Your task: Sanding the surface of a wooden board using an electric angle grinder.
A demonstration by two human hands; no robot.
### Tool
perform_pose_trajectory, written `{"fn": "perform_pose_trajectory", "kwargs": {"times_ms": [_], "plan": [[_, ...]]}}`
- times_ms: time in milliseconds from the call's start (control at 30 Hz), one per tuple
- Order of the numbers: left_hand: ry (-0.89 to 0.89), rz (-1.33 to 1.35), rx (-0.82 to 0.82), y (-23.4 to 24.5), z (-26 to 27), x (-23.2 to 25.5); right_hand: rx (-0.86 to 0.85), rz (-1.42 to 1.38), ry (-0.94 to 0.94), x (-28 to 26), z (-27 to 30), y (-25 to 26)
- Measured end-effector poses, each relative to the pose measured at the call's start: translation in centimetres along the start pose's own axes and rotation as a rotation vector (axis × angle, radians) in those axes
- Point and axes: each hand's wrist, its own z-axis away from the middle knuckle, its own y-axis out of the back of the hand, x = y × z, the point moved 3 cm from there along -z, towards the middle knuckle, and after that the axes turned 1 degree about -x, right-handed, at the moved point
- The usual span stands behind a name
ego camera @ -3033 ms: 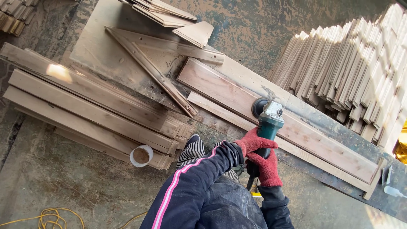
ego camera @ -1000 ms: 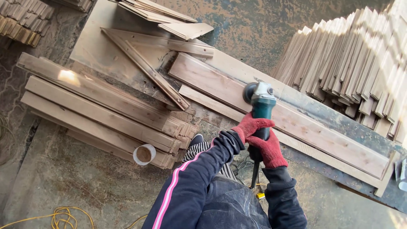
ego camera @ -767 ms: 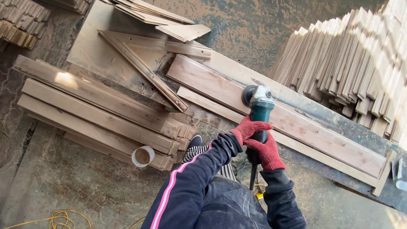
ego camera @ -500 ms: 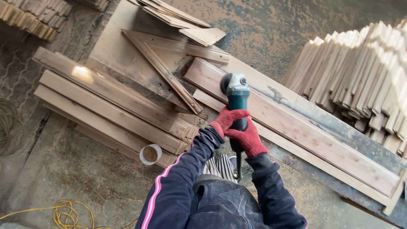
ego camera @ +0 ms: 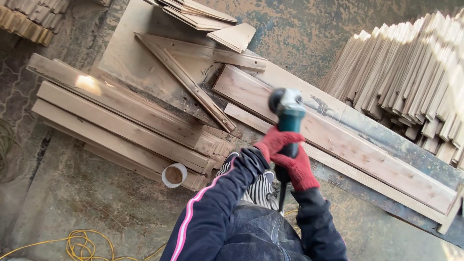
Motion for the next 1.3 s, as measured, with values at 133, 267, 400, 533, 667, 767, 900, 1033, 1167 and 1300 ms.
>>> {"fn": "perform_pose_trajectory", "kwargs": {"times_ms": [133,267,400,533,667,767,900,1033,1167,1300], "plan": [[0.025,-0.132,-0.06,-0.8,1.3,-0.9,0.096,-0.15,-0.068,4.6,-1.0,1.2],[-0.008,-0.133,0.005,2.1,1.4,1.9,0.033,0.007,-0.024,1.7,-0.7,-2.7],[-0.089,-0.058,0.1,6.6,2.6,6.8,-0.085,0.031,0.048,-4.1,-1.7,-7.4],[-0.162,0.106,0.208,12.8,0.7,8.2,-0.24,0.119,0.131,-7.0,-2.5,-11.6],[-0.152,0.128,0.242,16.5,-1.6,6.7,-0.275,0.256,0.146,-7.9,-2.0,-13.0],[-0.002,0.195,0.168,15.0,-3.5,2.0,-0.22,0.165,0.106,-5.5,-0.7,-9.6],[-0.011,0.079,0.082,5.3,1.8,1.2,-0.099,0.035,-0.009,-1.7,1.5,-4.5],[-0.009,-0.116,-0.006,2.0,2.1,-0.5,0.022,0.035,-0.019,2.7,0.2,-1.3],[-0.048,-0.04,0.081,4.4,2.6,1.2,-0.048,0.042,0.013,-0.2,0.9,-3.7],[-0.104,0.015,0.15,9.4,1.6,3.4,-0.147,0.103,0.044,-3.4,-0.3,-7.8]]}}
